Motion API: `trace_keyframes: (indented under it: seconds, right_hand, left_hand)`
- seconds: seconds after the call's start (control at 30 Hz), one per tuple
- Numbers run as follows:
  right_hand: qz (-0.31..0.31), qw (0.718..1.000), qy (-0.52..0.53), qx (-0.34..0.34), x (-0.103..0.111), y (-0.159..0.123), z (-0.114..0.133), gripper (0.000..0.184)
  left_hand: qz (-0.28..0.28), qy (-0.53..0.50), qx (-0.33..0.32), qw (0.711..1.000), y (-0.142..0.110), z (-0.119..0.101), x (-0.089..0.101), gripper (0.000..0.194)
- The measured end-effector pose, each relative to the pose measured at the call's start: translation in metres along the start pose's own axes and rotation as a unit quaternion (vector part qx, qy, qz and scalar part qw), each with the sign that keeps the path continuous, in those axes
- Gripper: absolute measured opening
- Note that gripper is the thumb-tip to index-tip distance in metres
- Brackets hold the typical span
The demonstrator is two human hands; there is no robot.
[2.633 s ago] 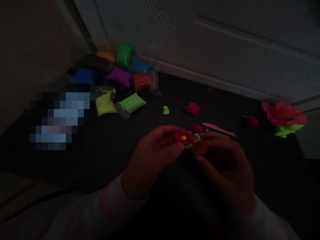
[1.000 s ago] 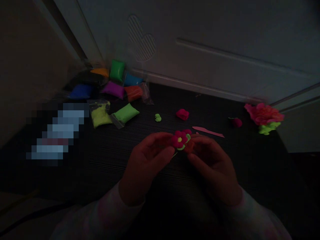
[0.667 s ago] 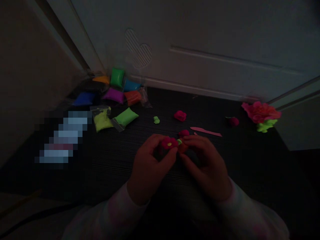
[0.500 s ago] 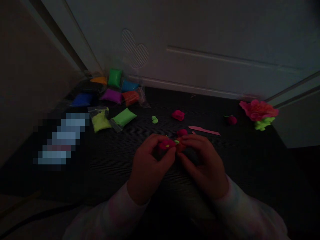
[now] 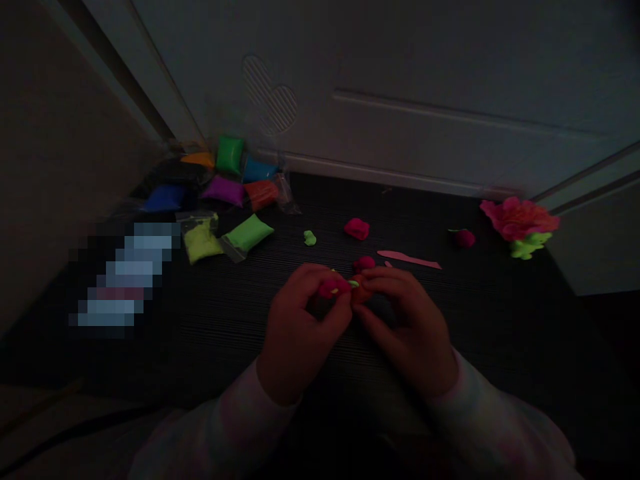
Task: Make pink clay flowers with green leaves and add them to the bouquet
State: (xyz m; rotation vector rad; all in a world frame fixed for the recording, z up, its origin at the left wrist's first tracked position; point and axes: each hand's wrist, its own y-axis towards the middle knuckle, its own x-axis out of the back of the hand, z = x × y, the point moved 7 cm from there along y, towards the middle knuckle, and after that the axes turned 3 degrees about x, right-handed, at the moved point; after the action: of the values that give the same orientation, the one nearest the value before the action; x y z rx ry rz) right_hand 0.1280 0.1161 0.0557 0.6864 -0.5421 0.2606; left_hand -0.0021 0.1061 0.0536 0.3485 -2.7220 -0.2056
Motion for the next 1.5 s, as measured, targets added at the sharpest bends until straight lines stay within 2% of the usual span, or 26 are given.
trace_keyframes:
  seconds: [0.87, 1.23, 1.37, 1.5]
  right_hand:
    - [0.029, 0.999, -0.041, 0.011, -0.001, 0.001, 0.003, 0.023]
    - [0.016, 0.998, -0.056, -0.01, -0.003, 0.0, -0.002, 0.03]
    - [-0.011, 0.998, -0.056, -0.015, 0.001, 0.001, -0.006, 0.03]
    - [-0.01, 0.999, -0.041, 0.003, 0.002, 0.002, -0.004, 0.034]
  left_hand:
    - [0.026, -0.002, 0.013, 1.0, 0.002, 0.007, -0.003, 0.006]
    - [0.027, 0.005, 0.03, 0.999, -0.001, 0.009, -0.003, 0.007]
    - [0.034, -0.035, 0.073, 0.996, -0.004, 0.019, -0.006, 0.019]
    - [0.039, -0.09, 0.101, 0.99, -0.007, 0.025, -0.008, 0.03]
